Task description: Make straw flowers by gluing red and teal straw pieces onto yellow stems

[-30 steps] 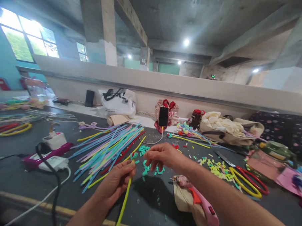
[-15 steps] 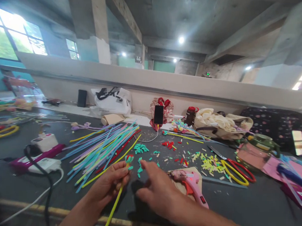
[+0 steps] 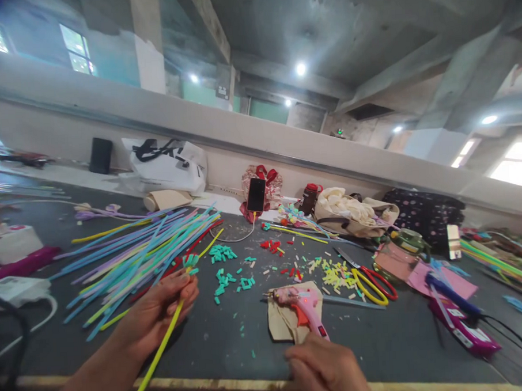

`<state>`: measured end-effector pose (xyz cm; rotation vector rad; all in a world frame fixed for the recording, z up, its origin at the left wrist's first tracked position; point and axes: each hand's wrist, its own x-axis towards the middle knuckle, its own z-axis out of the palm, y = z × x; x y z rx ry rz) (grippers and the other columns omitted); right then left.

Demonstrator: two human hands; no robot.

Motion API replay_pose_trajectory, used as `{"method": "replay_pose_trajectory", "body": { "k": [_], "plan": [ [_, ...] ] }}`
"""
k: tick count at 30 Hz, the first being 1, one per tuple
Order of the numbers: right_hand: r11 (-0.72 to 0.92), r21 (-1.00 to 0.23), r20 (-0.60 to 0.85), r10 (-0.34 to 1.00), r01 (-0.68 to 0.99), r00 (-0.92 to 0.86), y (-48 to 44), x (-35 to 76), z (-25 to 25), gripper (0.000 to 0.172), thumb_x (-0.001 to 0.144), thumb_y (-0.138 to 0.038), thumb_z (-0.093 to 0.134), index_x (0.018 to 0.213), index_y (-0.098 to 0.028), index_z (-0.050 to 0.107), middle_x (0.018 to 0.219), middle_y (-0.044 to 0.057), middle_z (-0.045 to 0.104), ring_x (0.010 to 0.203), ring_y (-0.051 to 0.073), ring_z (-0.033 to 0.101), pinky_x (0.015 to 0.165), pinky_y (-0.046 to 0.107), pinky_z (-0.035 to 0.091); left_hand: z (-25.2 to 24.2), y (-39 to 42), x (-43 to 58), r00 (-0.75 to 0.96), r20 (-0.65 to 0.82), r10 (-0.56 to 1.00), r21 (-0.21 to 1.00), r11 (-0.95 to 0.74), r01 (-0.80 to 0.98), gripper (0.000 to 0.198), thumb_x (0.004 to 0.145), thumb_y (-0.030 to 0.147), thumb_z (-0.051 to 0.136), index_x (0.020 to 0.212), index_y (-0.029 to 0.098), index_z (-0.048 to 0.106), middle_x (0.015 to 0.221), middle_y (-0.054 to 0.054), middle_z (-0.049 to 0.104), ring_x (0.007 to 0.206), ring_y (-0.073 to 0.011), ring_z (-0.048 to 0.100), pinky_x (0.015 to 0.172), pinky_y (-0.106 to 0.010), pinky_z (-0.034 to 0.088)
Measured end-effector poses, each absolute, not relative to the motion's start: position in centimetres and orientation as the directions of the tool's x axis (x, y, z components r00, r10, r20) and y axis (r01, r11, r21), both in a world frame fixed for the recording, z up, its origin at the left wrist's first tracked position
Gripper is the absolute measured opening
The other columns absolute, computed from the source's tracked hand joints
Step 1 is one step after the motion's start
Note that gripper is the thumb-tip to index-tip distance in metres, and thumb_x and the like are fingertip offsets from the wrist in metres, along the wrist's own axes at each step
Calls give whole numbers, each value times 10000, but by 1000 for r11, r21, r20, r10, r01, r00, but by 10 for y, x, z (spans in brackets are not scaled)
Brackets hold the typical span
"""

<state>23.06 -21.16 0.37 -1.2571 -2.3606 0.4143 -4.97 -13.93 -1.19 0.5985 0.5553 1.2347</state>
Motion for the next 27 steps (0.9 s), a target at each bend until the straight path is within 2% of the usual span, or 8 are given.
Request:
{"method": "replay_pose_trajectory", "body": {
  "k": [2,4,6,9,13,20,24,27],
  "plan": [
    [432,-451,324,895,781,-307,-214,255,1,245,841,-287,396,937,-211,609,808,37,638,761,141,592,676,189,427,-13,-138,-49,236,-75,969,701,220,-679,175,596,154,690,588,141,515,462,59,523,305,20,359,296,-52,265],
    [303,-468,306,937,830,-169,-210,269,0,253,841,-338,387,911,-223,601,860,29,641,799,151,588,694,195,419,-14,-138,-48,228,-78,970,725,213,-655,189,587,155,699,576,137,511,467,54,529,310,23,365,304,-50,271],
    [176,-472,185,978,864,-98,-200,273,-2,275,834,-382,380,828,-224,604,764,11,656,699,150,596,608,195,414,-14,-137,-47,221,-86,972,753,208,-624,206,582,168,705,562,135,503,464,52,531,307,26,363,312,-51,278],
    [81,-391,62,996,917,-62,-181,264,-6,282,795,-413,420,705,-205,587,602,6,644,548,150,570,499,208,355,-14,-137,-46,215,-117,970,780,223,-584,228,568,194,716,562,137,495,458,54,532,302,25,362,308,-55,269],
    [37,-326,63,998,945,-18,-166,256,-12,257,757,-377,461,608,-189,555,549,24,634,502,149,549,465,219,299,-13,-139,-46,182,-154,971,796,231,-560,249,547,225,728,595,148,496,472,52,545,322,9,395,303,-57,268],
    [-25,-451,116,989,892,87,-176,252,-2,194,760,-340,425,679,-199,530,479,-27,547,451,142,533,447,215,338,-14,-140,-47,231,-131,964,820,237,-521,248,581,254,711,580,144,489,467,61,524,316,18,378,302,-50,261],
    [44,-535,270,955,844,121,-175,244,4,211,759,-364,445,846,-194,535,707,11,619,617,161,569,564,235,406,-14,-140,-47,223,-132,966,839,229,-494,247,591,274,701,586,149,489,469,63,516,317,16,372,304,-54,262],
    [58,-625,249,960,779,128,-166,242,4,283,734,-362,478,947,-182,528,798,26,625,675,175,572,579,240,421,-14,-140,-46,226,-120,967,851,217,-478,244,607,276,689,569,146,486,458,66,501,310,19,349,294,-56,242]
  ]
}}
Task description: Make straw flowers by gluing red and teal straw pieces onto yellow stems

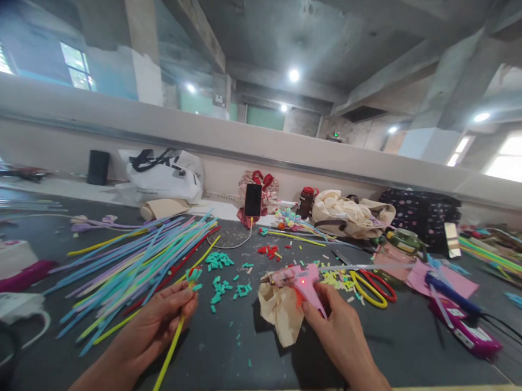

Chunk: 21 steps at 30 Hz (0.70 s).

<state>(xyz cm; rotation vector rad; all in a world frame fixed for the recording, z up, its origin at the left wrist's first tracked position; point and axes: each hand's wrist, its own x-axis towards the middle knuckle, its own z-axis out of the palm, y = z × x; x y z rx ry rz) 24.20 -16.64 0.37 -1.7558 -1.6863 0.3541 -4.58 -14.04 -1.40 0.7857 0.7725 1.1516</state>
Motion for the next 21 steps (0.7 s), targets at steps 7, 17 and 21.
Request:
{"method": "replay_pose_trajectory", "body": {
  "k": [7,17,21],
  "plan": [
    [120,-469,242,970,875,-4,-158,241,19,252,758,-368,457,844,-187,610,635,-8,590,549,151,515,494,229,340,-14,-140,-47,207,-143,968,851,227,-474,231,586,271,700,573,149,505,453,66,508,313,12,352,301,-67,242],
    [154,-386,194,977,910,-83,-143,224,24,233,755,-354,443,773,-196,613,607,-8,592,538,144,512,482,222,301,-7,-152,8,484,15,875,977,90,-194,113,561,211,679,537,140,594,583,-3,602,551,-94,512,541,-188,376],
    [179,-372,179,977,911,-119,-138,217,18,207,737,-334,457,711,-183,595,574,-8,569,527,135,496,488,220,289,-15,-142,34,521,40,853,999,-44,-6,49,590,201,616,590,155,600,494,49,471,434,-66,361,430,-189,274]
  ]
}}
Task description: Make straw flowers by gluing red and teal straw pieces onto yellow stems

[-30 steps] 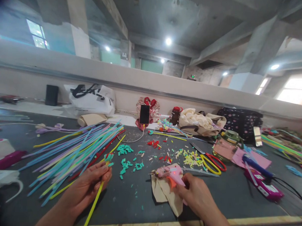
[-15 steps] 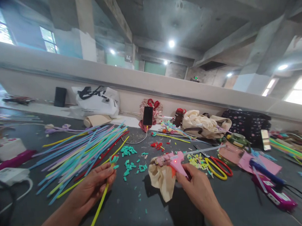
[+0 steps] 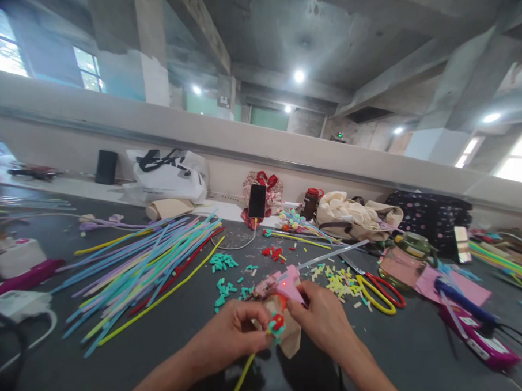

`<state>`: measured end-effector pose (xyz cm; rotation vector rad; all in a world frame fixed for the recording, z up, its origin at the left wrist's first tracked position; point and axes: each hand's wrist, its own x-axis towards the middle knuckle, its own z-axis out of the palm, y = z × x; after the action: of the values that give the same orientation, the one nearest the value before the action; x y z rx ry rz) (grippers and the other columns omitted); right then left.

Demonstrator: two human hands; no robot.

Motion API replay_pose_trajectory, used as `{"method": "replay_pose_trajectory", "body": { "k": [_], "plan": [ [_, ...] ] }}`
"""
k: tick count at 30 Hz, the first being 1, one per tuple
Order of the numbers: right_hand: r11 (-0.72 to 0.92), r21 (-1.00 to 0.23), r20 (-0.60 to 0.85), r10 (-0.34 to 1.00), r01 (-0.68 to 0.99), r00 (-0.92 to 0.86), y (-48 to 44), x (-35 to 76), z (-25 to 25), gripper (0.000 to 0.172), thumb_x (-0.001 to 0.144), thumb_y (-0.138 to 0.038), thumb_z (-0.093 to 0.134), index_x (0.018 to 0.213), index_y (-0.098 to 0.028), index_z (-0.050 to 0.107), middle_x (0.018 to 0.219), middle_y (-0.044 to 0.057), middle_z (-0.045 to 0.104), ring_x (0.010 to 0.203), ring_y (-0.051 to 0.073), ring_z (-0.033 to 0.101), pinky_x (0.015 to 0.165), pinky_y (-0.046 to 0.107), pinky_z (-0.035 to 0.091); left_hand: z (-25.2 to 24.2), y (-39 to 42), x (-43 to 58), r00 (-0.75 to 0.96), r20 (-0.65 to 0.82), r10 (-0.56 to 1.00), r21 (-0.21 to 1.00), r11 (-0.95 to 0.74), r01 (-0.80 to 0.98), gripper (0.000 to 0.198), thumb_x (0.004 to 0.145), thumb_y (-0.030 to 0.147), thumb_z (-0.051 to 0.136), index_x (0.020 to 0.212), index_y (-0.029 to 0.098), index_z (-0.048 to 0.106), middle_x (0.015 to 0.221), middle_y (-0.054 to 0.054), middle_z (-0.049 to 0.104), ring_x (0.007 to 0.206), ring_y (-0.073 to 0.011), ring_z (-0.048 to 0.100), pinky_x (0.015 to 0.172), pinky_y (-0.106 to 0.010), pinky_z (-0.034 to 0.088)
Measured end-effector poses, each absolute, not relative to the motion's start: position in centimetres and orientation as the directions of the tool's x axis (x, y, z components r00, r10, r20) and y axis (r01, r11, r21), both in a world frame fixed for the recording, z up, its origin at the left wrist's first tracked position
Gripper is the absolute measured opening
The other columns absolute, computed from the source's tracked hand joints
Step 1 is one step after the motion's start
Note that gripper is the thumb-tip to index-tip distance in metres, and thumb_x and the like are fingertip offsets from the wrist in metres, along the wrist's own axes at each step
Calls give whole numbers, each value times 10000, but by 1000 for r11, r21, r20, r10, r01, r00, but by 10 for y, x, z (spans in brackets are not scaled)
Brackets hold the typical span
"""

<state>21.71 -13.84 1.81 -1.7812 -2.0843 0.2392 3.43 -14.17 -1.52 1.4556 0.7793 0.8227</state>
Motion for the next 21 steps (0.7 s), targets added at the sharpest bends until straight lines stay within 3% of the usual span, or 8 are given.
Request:
{"method": "replay_pose_trajectory", "body": {
  "k": [9,13,17,21],
  "plan": [
    [181,-428,181,977,886,-112,-134,222,23,184,714,-286,478,679,-167,615,553,-18,557,499,113,467,458,208,259,-30,-132,39,500,145,854,895,-329,301,116,613,157,515,577,153,626,497,36,521,471,-87,416,434,-181,263],
    [180,-458,222,972,871,-84,-130,232,37,180,705,-294,492,652,-167,609,537,-22,546,489,115,470,450,207,271,-26,-133,40,487,126,864,887,-318,335,124,606,166,514,566,153,631,466,47,508,461,-88,420,431,-178,256],
    [154,-520,282,960,840,-1,-127,243,53,217,725,-335,478,751,-166,612,557,-25,540,479,120,477,442,209,299,-26,-134,41,472,104,875,902,-283,326,113,597,179,529,548,152,628,458,47,501,459,-87,414,426,-176,250],
    [150,-626,356,928,765,109,-128,241,56,218,737,-353,475,821,-169,557,604,-25,516,541,129,477,475,210,345,-26,-135,39,496,53,867,970,-163,183,74,594,183,566,564,148,625,462,44,490,443,-78,383,421,-179,250]
  ]
}}
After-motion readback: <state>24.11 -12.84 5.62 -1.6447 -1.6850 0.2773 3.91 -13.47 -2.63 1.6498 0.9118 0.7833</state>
